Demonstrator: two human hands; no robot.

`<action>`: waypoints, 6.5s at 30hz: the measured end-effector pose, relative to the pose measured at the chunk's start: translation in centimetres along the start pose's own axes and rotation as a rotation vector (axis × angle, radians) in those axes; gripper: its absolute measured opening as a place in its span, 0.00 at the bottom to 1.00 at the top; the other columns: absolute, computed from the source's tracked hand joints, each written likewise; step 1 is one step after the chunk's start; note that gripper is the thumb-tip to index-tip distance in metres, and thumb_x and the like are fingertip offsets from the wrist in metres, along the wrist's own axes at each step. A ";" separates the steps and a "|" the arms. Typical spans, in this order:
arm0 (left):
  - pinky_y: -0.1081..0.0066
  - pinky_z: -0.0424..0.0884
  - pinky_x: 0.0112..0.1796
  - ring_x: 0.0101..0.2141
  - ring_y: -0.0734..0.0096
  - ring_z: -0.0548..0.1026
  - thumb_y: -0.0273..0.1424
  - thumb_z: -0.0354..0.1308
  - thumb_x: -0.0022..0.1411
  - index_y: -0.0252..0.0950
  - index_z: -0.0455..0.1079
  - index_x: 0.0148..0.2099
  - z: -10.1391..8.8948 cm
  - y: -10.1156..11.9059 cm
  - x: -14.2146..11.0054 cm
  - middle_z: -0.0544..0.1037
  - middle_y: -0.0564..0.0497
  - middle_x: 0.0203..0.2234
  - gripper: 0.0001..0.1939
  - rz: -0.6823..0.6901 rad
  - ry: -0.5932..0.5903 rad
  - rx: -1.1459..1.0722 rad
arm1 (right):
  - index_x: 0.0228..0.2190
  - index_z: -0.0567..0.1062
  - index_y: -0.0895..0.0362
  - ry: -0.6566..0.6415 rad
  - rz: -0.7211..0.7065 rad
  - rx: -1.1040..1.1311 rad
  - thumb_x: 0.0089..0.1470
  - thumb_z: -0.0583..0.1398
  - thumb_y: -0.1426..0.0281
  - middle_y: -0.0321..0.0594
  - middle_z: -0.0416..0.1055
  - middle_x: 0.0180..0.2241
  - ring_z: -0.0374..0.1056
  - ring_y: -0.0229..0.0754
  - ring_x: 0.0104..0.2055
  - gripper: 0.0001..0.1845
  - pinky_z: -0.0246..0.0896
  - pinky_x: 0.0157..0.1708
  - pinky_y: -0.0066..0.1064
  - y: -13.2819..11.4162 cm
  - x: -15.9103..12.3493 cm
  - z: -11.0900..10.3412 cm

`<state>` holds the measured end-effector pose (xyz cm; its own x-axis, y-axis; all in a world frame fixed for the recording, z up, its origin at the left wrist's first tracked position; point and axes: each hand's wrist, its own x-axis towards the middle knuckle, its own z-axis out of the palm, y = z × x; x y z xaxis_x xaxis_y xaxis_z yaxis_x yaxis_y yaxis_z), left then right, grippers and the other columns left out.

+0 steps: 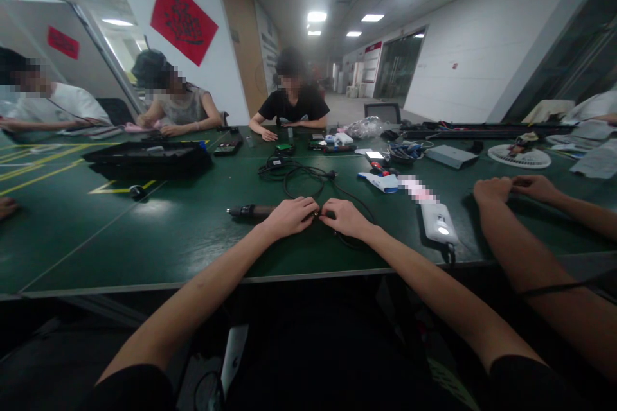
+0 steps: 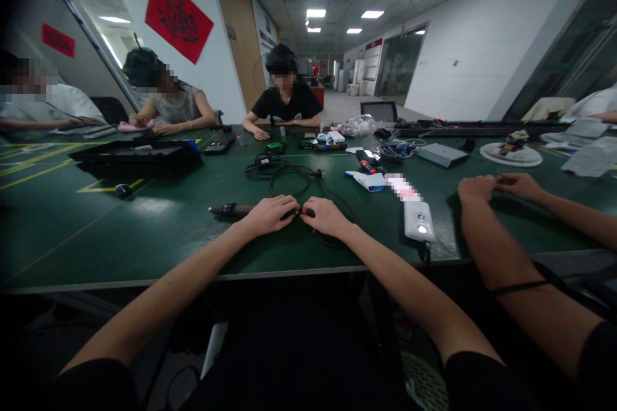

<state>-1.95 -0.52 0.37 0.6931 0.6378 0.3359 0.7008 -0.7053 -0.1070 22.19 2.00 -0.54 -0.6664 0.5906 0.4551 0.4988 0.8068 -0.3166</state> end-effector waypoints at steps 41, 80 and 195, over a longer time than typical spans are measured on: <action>0.65 0.71 0.42 0.47 0.61 0.75 0.36 0.53 0.75 0.41 0.66 0.52 -0.1 0.2 0.1 0.75 0.47 0.46 0.08 -0.025 0.003 0.005 | 0.34 0.79 0.56 -0.003 -0.006 -0.003 0.61 0.66 0.70 0.41 0.75 0.40 0.72 0.42 0.40 0.03 0.63 0.43 0.32 0.1 0.0 0.0; 0.66 0.70 0.41 0.46 0.62 0.75 0.35 0.53 0.75 0.41 0.66 0.52 0.0 0.1 0.1 0.75 0.48 0.46 0.07 -0.028 -0.002 0.031 | 0.35 0.79 0.56 0.000 -0.005 -0.006 0.61 0.66 0.69 0.41 0.76 0.41 0.71 0.42 0.40 0.04 0.63 0.43 0.32 0.1 0.0 0.1; 0.66 0.72 0.40 0.47 0.62 0.75 0.39 0.54 0.75 0.41 0.65 0.53 0.1 0.0 0.1 0.74 0.48 0.48 0.10 -0.023 0.005 0.033 | 0.34 0.79 0.56 0.002 -0.010 -0.006 0.61 0.67 0.69 0.41 0.76 0.39 0.71 0.42 0.40 0.04 0.62 0.43 0.32 0.3 0.0 0.3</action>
<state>-1.87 -0.46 0.33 0.6762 0.6518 0.3434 0.7215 -0.6802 -0.1297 22.14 2.24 -0.82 -0.6704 0.5825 0.4596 0.4956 0.8126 -0.3069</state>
